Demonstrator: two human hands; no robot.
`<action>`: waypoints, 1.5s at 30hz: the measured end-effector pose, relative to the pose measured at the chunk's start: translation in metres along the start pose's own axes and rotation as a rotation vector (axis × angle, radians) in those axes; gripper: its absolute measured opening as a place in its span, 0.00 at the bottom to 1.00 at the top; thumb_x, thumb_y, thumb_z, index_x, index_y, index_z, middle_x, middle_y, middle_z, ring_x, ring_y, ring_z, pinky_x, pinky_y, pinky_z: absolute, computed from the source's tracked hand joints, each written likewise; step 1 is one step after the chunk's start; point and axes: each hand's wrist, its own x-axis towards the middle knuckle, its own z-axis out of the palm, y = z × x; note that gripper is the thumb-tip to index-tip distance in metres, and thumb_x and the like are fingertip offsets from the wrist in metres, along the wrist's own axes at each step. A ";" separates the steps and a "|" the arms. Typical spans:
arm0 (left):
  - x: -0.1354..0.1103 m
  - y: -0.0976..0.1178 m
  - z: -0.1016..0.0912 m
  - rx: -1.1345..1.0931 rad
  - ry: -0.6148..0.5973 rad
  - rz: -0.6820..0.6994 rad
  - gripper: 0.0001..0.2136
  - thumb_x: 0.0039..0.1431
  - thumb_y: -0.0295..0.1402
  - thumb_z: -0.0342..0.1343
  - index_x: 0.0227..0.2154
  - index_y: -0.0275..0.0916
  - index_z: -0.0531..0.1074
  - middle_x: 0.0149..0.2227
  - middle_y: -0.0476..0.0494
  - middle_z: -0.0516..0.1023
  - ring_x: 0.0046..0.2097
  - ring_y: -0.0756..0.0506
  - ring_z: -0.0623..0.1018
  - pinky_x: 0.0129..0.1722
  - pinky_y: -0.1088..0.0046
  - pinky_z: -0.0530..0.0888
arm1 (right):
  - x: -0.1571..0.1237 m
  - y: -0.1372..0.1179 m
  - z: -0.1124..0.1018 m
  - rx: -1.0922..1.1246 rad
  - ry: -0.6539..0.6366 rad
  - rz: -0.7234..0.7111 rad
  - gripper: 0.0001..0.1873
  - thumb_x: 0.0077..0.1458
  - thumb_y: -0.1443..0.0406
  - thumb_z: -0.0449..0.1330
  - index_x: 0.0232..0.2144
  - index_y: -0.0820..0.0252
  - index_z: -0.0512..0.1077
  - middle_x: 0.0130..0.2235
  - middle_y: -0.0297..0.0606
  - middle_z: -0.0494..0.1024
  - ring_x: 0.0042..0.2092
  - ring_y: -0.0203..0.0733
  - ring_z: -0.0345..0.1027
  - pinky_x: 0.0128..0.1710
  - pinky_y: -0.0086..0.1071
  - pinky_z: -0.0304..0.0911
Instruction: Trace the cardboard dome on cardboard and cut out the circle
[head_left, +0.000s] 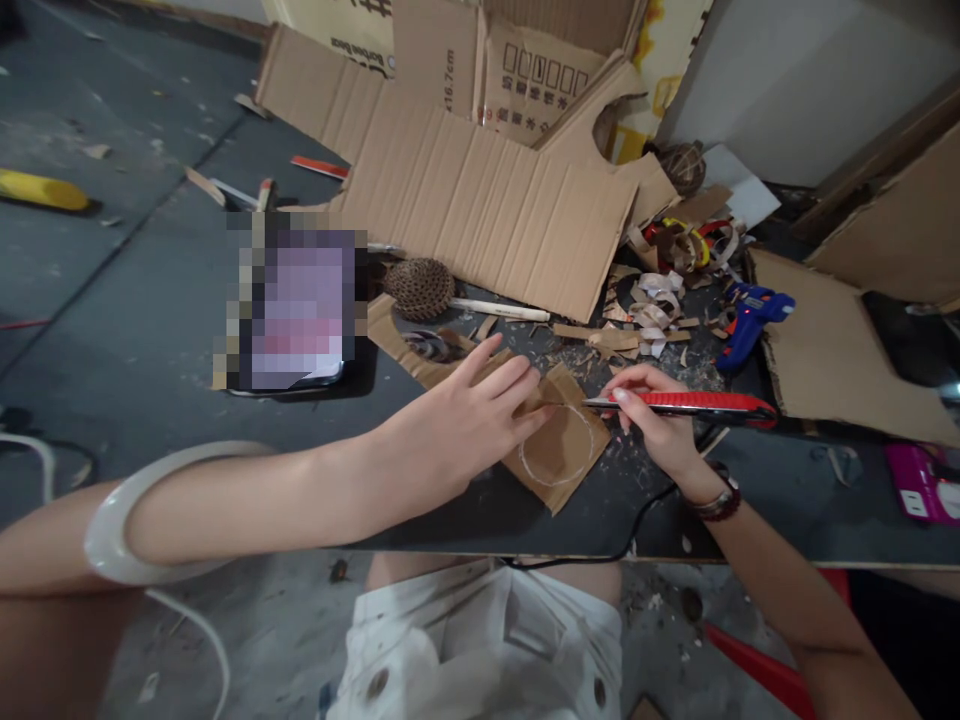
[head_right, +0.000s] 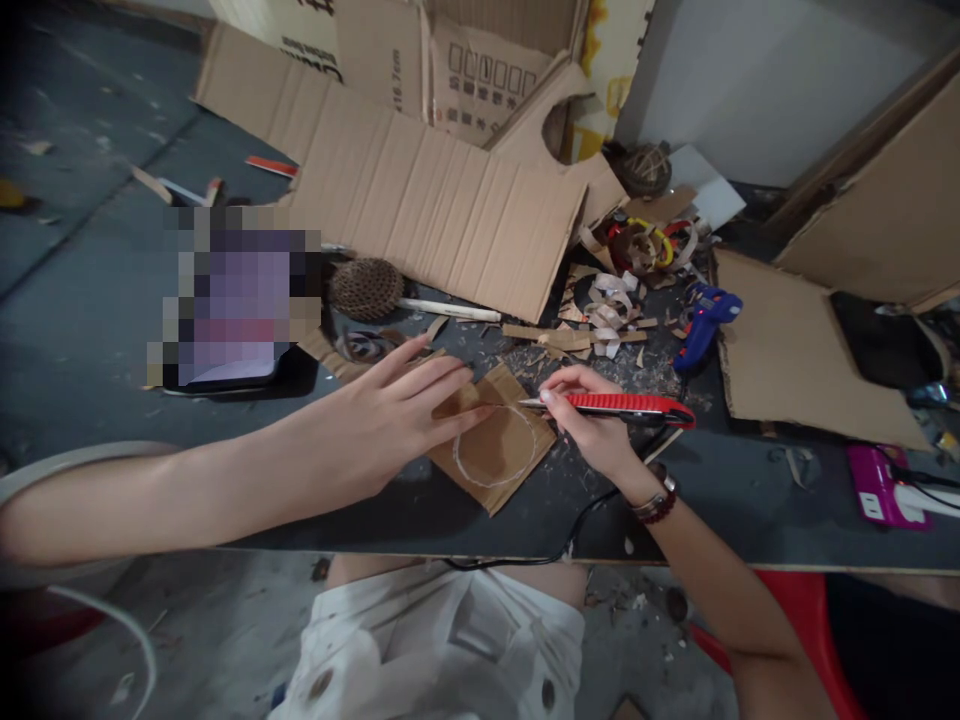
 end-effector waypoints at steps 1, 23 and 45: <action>0.000 0.000 0.000 0.012 0.014 0.002 0.29 0.49 0.31 0.59 0.57 0.41 0.66 0.55 0.35 0.69 0.59 0.34 0.65 0.64 0.45 0.55 | 0.000 0.000 0.000 0.001 -0.005 -0.002 0.09 0.55 0.58 0.62 0.30 0.56 0.73 0.23 0.28 0.74 0.19 0.29 0.61 0.18 0.25 0.56; 0.022 -0.014 0.026 -0.092 0.055 0.094 0.23 0.59 0.24 0.51 0.59 0.39 0.65 0.64 0.35 0.63 0.65 0.36 0.63 0.64 0.48 0.58 | 0.006 0.012 0.001 -0.100 0.219 0.019 0.13 0.55 0.53 0.61 0.29 0.56 0.70 0.20 0.26 0.69 0.22 0.32 0.66 0.26 0.28 0.64; 0.025 -0.007 0.032 -0.222 -0.087 0.070 0.32 0.54 0.20 0.52 0.63 0.39 0.59 0.67 0.36 0.57 0.67 0.38 0.59 0.62 0.57 0.63 | 0.010 0.015 -0.001 -0.240 0.146 0.027 0.12 0.55 0.55 0.61 0.28 0.56 0.72 0.20 0.27 0.69 0.24 0.34 0.67 0.27 0.29 0.63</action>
